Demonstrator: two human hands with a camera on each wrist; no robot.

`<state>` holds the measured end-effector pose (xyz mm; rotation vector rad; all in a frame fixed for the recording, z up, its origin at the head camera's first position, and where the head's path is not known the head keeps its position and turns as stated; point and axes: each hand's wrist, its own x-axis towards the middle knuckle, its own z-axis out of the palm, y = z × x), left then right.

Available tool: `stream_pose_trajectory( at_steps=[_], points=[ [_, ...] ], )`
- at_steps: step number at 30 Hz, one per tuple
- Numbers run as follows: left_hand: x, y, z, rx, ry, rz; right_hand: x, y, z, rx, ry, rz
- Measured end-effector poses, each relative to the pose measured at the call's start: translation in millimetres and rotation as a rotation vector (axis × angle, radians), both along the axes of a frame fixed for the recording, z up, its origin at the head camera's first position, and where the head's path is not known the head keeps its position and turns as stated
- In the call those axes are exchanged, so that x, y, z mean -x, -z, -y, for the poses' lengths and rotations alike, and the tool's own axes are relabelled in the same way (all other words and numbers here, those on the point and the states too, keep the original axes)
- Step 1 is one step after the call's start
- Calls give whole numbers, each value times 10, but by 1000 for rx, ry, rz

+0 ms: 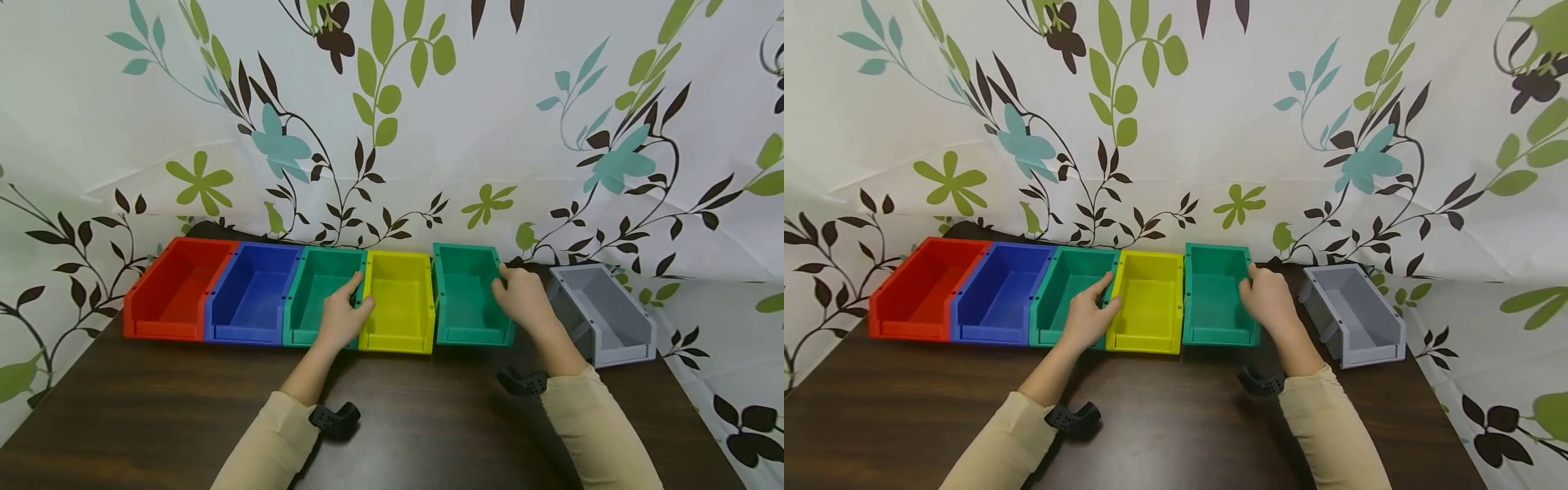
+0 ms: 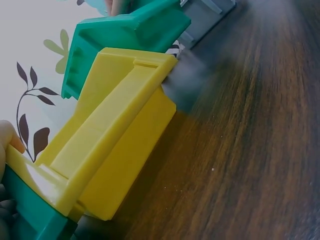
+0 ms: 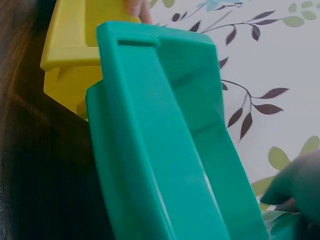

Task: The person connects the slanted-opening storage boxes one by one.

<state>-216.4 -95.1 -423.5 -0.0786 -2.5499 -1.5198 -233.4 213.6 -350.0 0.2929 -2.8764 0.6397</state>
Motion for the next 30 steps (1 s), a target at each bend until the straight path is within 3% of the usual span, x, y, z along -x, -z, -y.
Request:
stream_pose_trajectory(
  at_steps=[3, 7, 14, 17, 30],
  points=[
    [5, 8, 15, -6, -2, 10, -7, 0, 2, 16, 21, 90],
    [-6, 13, 16, 2, -4, 8, -10, -8, 89, -11, -20, 100],
    [-11, -2, 8, 5, 1, -15, -4, -34, 364, -7, -328, 97],
    [-5, -8, 1, -3, 3, -16, -10, -19, 426, 5, -410, 137],
    [7, -1, 10, -5, 8, 0, -10, 13, 478, 23, -470, 162]
  ],
)
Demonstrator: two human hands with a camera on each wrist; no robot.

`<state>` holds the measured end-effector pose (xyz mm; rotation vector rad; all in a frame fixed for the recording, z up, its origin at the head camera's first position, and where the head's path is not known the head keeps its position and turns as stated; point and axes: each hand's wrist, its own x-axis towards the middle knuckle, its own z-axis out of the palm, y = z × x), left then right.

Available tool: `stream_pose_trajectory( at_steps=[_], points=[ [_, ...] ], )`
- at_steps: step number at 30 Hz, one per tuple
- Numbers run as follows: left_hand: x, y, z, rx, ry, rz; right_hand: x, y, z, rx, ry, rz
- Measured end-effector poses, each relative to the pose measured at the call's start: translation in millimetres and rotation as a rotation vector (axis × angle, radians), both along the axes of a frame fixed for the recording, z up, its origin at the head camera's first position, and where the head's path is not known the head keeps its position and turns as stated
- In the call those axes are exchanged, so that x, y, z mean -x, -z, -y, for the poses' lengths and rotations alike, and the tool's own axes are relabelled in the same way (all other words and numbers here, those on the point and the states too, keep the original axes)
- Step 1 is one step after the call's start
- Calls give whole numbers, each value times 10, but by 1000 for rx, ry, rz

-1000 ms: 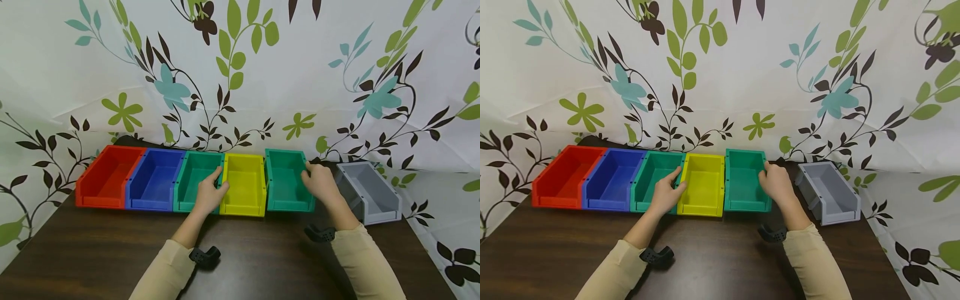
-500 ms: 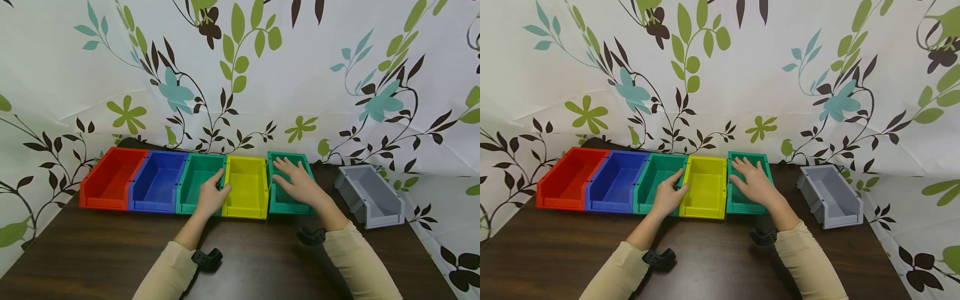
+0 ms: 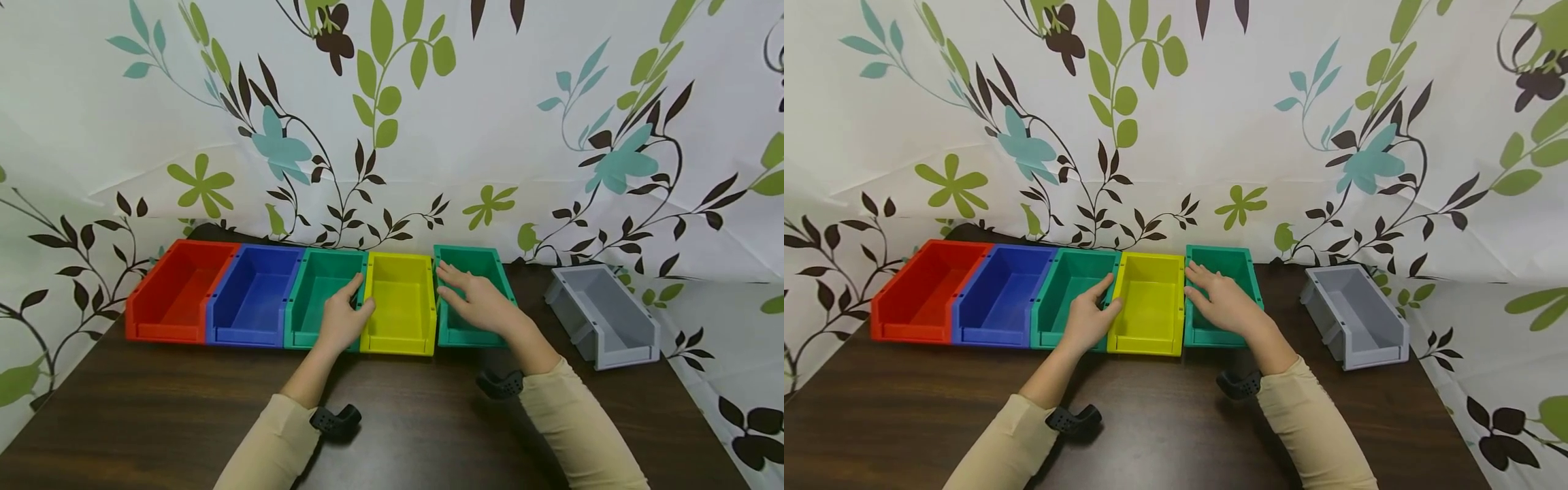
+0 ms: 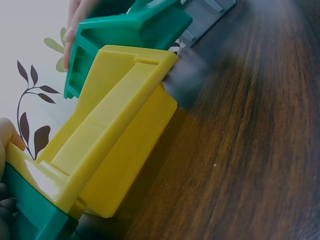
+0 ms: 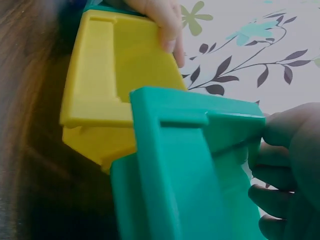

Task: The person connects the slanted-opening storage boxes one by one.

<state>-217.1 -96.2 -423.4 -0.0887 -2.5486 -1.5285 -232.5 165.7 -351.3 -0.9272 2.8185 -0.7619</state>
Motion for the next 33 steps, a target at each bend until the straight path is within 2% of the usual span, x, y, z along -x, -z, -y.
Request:
stream_pose_trajectory(
  at_steps=[8, 24, 33],
  points=[
    [0, -10, -15, 12, -11, 2, -14, 121, -4, -7, 9, 0],
    [20, -82, -8, 13, 1, 2, 9, 254, -6, 0, 40, 16],
    [6, -14, -12, 10, -7, 26, -62, 386, 1, 42, 82, 43]
  ],
)
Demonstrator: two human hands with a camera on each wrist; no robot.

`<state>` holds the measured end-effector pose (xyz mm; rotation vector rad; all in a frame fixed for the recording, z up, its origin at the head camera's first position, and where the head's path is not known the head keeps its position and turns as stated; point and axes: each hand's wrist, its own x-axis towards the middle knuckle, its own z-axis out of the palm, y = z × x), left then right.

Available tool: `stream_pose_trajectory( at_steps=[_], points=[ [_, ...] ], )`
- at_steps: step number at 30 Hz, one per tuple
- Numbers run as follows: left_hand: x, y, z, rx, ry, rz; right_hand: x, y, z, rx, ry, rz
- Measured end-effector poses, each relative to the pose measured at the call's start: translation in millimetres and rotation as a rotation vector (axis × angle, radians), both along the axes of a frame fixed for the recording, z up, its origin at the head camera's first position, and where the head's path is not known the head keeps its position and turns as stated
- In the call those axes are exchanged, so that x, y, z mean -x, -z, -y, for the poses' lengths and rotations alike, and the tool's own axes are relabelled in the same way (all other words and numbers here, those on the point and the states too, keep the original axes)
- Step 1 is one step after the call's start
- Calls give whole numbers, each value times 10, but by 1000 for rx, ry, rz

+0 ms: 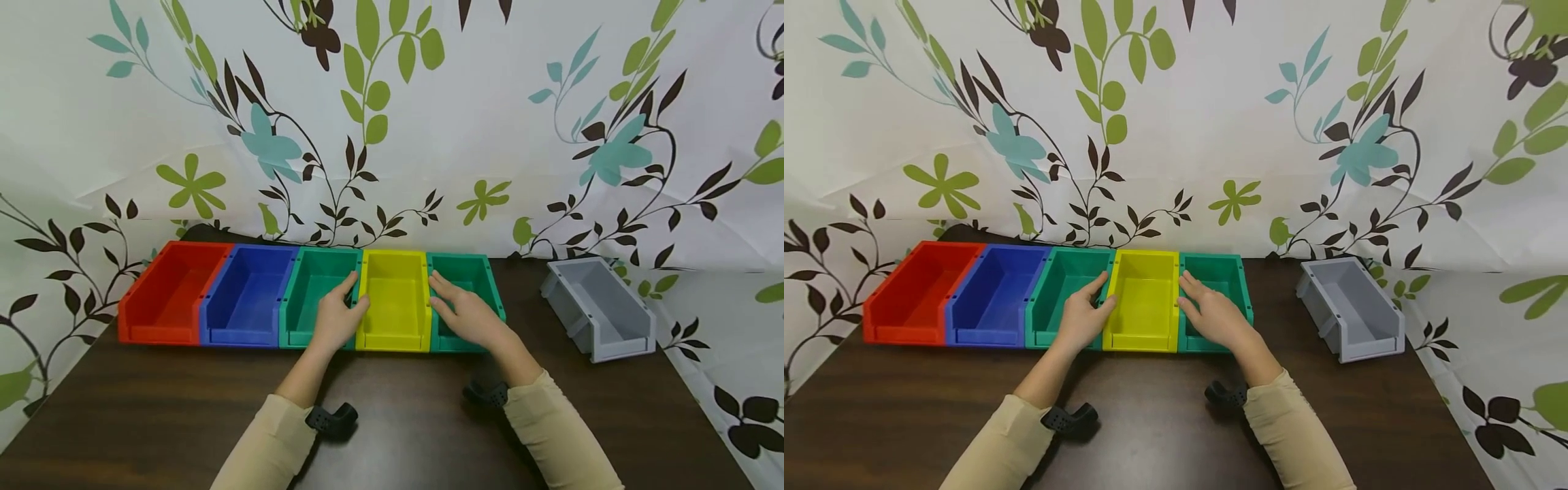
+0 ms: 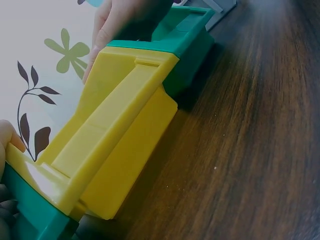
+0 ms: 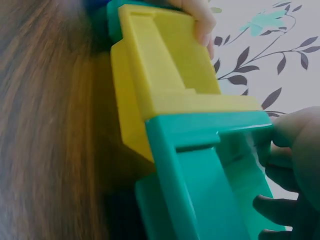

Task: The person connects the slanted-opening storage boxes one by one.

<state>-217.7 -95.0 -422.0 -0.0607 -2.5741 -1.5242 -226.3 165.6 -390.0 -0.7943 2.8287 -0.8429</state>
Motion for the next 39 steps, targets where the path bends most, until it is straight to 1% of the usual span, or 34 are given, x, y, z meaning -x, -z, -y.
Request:
stream_pose_trajectory(
  at_steps=[4, 8, 12, 15, 19, 22, 28, 32, 36, 38, 39],
  points=[
    [-19, 18, -14, 11, -9, 2, -28, 43, -25, -6, 26, -24],
    [-25, -5, -28, -11, -31, -29, -20, 38, -79, -3, 49, -72],
    [-29, -30, -43, -27, -55, -32, -22, -10, -184, 49, 75, -137],
    [-27, -35, -49, -40, -71, -12, -42, -64, -286, 96, 110, -201],
    [-25, -32, -43, -57, -85, 3, -86, -106, -481, 119, 192, -268],
    [-30, -37, -25, -79, -96, 13, -117, -101, -661, 113, 252, -311],
    [-32, -54, 12, -99, -134, 29, -140, -100, -977, 123, 341, -452],
    [-33, -59, 20, -95, -167, 34, -155, -151, -1145, 132, 434, -495],
    [-35, -63, 20, -77, -208, 13, -191, -238, -1312, 129, 555, -517],
    [-32, -66, 24, -73, -222, 0, -212, -275, -1415, 103, 617, -507],
    [-34, -71, 26, -72, -230, -5, -222, -290, -1474, 86, 649, -487]
  ],
)
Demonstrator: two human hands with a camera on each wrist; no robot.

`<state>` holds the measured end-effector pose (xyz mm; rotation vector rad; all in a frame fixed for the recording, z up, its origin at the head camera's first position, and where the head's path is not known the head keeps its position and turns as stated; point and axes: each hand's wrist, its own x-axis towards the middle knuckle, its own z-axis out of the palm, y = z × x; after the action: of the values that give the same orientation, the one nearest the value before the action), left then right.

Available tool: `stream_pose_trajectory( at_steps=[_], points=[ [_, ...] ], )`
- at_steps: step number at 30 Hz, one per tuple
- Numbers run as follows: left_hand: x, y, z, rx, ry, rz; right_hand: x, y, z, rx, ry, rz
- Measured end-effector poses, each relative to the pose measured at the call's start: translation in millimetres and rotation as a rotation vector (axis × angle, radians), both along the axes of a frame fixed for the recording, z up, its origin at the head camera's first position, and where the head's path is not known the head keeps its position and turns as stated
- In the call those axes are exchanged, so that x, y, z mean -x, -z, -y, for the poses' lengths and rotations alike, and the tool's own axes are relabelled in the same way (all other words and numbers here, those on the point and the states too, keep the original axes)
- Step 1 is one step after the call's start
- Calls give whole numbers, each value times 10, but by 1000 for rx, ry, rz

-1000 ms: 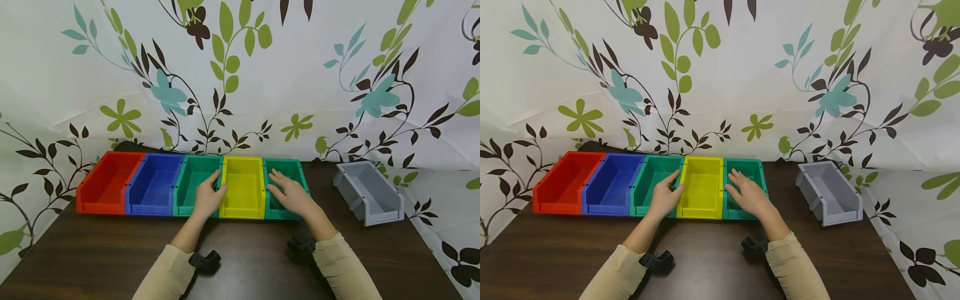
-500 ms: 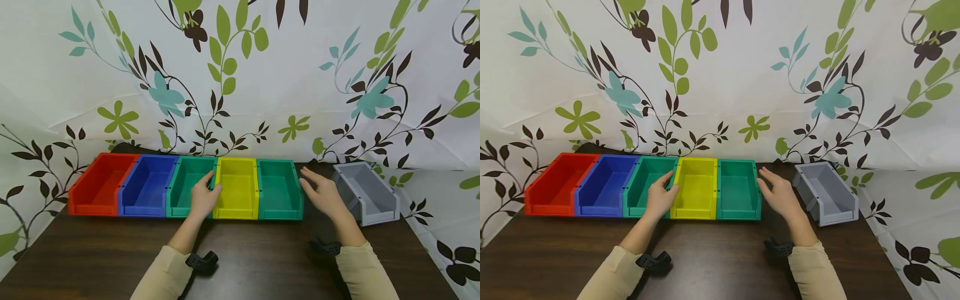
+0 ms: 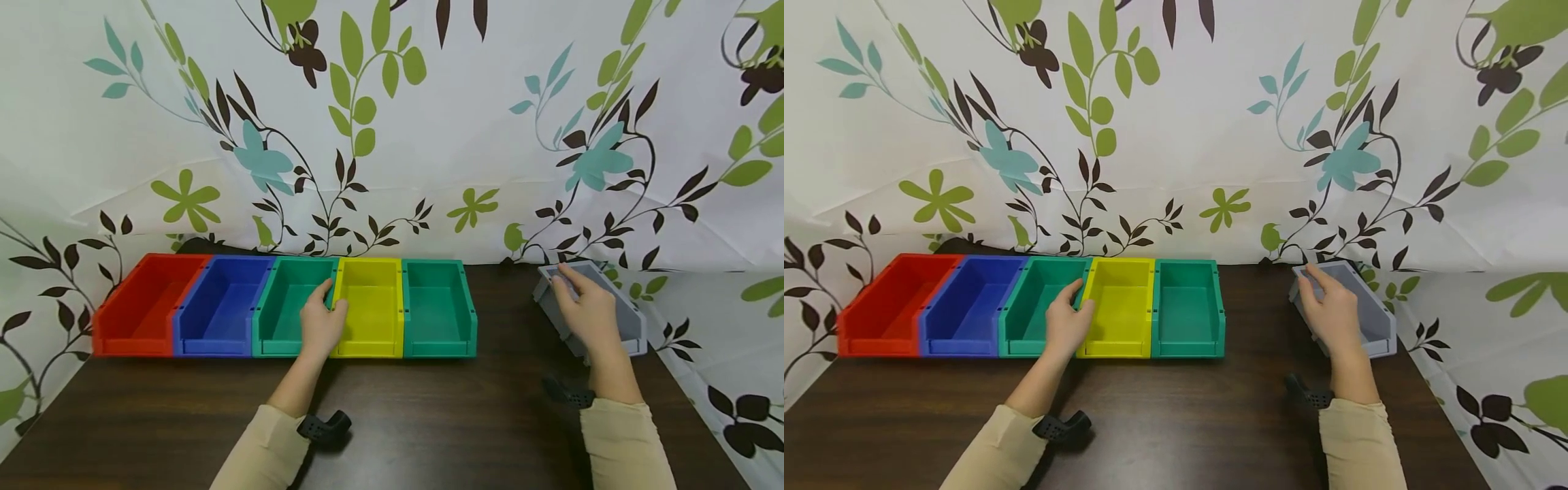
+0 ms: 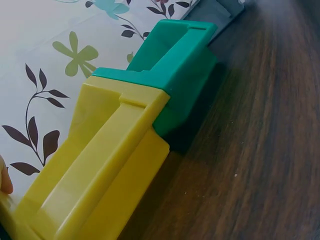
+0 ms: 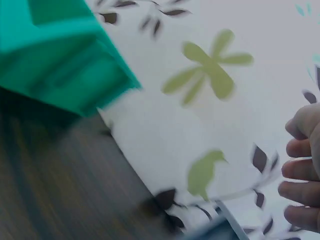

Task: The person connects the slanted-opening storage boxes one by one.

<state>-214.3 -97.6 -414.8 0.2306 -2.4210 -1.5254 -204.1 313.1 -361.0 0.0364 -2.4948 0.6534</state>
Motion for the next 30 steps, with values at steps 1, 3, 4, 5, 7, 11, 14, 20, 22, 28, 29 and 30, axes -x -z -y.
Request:
stream_pose_trajectory(
  at_steps=[1, 3, 4, 5, 7, 11, 14, 20, 22, 28, 29, 30],
  points=[
    [0, -2, 6, 3, -10, -1, -7, -10, -61, 0, 33, 31],
    [-2, -9, 21, 14, -23, -7, -9, -10, -195, 0, 94, 85],
    [-1, -10, 29, 26, -28, -11, -10, -5, -267, 5, 120, 118],
    [-1, -12, 36, 40, -35, -14, -14, 4, -339, 16, 137, 154],
    [-4, -19, 50, 66, -49, -23, -19, 31, -480, 47, 163, 219],
    [-10, -40, 73, 118, -65, -44, -32, 112, -735, 62, 185, 338],
    [-13, -54, 79, 145, -58, -41, -44, 161, -863, 44, 208, 436],
    [-28, -71, 66, 220, -39, -73, -42, 188, -881, 7, 262, 510],
    [-37, -77, 46, 244, -34, -99, -33, 189, -850, -11, 259, 493],
    [-73, -75, -44, 338, -21, -236, 38, 214, -730, -23, 180, 467],
    [-78, -73, -63, 350, -13, -264, 52, 221, -706, -14, 161, 465],
    [-78, -67, -82, 367, -4, -289, 70, 229, -680, -9, 140, 458]
  ],
)
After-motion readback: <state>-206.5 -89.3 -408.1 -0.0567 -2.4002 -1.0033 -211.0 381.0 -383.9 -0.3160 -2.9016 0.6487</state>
